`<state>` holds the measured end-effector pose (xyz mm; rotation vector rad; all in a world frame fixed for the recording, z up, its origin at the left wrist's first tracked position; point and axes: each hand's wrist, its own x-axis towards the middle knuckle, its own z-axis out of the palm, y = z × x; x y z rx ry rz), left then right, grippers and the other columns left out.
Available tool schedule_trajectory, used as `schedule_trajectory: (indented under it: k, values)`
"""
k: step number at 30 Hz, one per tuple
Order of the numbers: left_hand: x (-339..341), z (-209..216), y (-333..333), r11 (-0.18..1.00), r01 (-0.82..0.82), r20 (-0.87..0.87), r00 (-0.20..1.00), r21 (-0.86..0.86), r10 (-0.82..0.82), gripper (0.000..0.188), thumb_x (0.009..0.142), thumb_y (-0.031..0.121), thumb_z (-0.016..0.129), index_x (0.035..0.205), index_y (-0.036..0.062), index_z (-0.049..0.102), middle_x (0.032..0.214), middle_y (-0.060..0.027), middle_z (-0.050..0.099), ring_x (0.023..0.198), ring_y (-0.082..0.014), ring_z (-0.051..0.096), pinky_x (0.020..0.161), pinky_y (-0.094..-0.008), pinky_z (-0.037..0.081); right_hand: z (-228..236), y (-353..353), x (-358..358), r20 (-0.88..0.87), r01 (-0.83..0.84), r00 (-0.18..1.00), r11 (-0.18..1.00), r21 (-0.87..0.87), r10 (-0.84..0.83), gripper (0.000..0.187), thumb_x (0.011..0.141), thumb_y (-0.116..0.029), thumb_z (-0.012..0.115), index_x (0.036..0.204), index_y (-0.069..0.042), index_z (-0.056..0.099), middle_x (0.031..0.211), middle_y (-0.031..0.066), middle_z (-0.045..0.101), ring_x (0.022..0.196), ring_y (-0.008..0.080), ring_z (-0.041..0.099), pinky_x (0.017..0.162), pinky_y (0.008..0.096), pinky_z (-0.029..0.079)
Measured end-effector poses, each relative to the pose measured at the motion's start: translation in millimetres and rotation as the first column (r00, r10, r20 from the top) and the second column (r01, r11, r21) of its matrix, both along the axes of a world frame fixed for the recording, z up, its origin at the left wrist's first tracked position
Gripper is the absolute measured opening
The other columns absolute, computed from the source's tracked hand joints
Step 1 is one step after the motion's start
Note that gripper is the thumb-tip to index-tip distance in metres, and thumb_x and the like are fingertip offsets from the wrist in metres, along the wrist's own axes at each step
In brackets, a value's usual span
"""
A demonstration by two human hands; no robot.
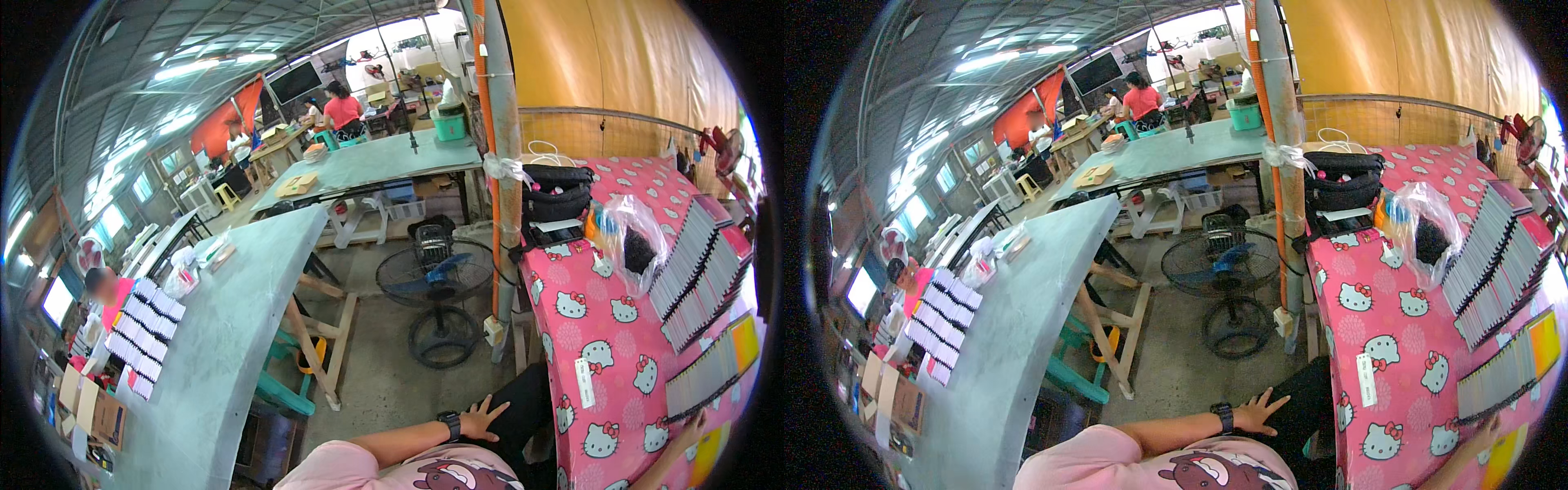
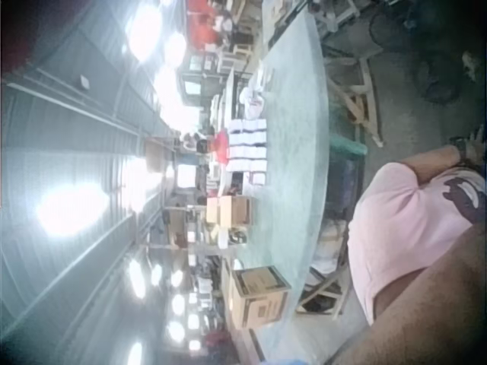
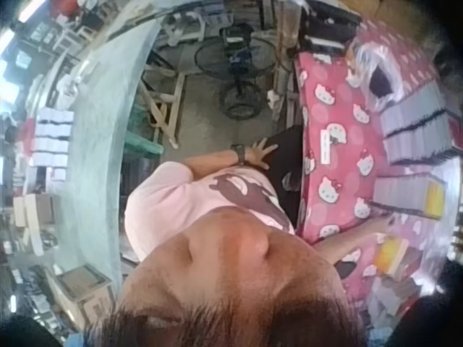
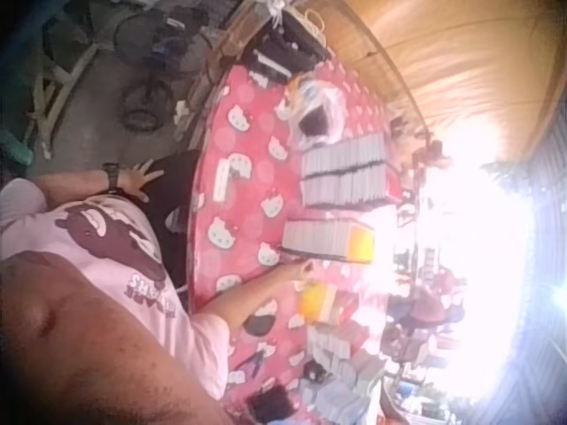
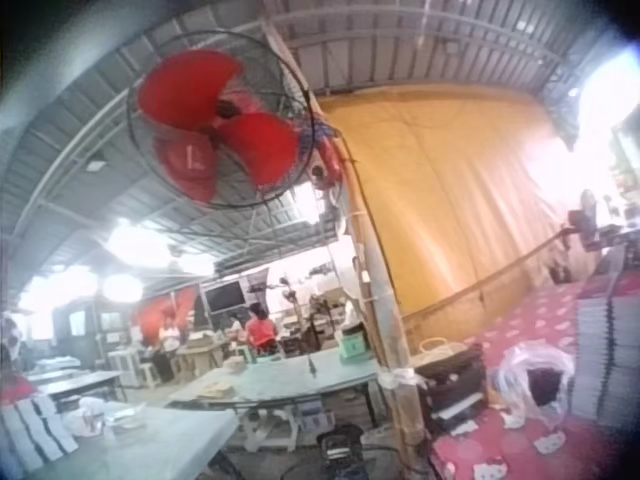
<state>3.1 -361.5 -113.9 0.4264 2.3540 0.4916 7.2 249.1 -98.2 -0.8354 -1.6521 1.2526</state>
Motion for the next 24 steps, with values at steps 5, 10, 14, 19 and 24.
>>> schedule_trajectory:
  k: [5,10,14,19,24]
  values:
    - [-4.6,5.5,5.4,1.000,0.005,0.013,1.000,-0.008,-0.005,0.098,0.075,0.052,0.064,0.140,0.0400,-0.009,0.146,-0.0254,-0.008,0.127,-0.0548,0.017,0.096,-0.0613,0.029,-16.4,28.3,9.4,0.075,-0.035,0.997,0.997,0.068,0.030,0.040,0.091,-0.035,0.050,0.114,-0.003,0.057,0.083,0.0049,0.058,0.067,0.0124,0.050,0.052,0.0238,0.040]
    - [0.3,2.3,1.1,0.999,-0.022,-0.003,1.000,-0.023,0.022,0.098,0.075,0.051,0.064,0.141,0.0402,-0.008,0.146,-0.0254,-0.006,0.127,-0.0540,0.018,0.096,-0.0612,0.029,3.9,3.6,9.5,0.119,-0.091,0.989,0.995,0.044,0.085,0.040,0.092,-0.034,0.048,0.115,-0.002,0.056,0.082,0.0053,0.056,0.065,0.0117,0.049,0.051,0.0237,0.039]
    - [-2.9,1.4,3.5,1.000,-0.011,-0.025,1.000,-0.006,0.011,0.097,0.074,0.052,0.064,0.141,0.0401,-0.006,0.146,-0.0255,-0.005,0.126,-0.0542,0.020,0.096,-0.0617,0.029,-13.4,26.2,10.8,0.062,-0.068,0.996,0.988,0.137,0.060,0.038,0.092,-0.033,0.047,0.114,-0.004,0.057,0.082,0.0041,0.056,0.066,0.0118,0.050,0.053,0.0238,0.040]
    - [1.2,1.5,0.3,1.000,-0.026,-0.036,0.999,0.003,0.026,0.097,0.073,0.054,0.064,0.141,0.0400,-0.004,0.147,-0.0254,-0.004,0.126,-0.0544,0.020,0.095,-0.0618,0.029,-2.3,19.6,8.1,0.185,-0.055,0.981,0.998,0.011,0.052,0.039,0.092,-0.035,0.047,0.118,-0.007,0.056,0.093,0.0049,0.061,0.077,0.0128,0.055,0.061,0.0236,0.043]
    - [2.4,3.7,1.6,0.999,-0.030,-0.062,0.998,-0.015,0.029,0.097,0.072,0.055,0.064,0.142,0.0395,-0.002,0.146,-0.0258,-0.002,0.125,-0.0530,0.024,0.095,-0.0609,0.030,6.4,2.2,7.7,-0.057,-0.011,0.998,1.000,0.015,0.012,0.036,0.089,-0.036,0.053,0.113,-0.010,0.060,0.096,-0.0012,0.064,0.076,0.0076,0.054,0.057,0.0204,0.036]
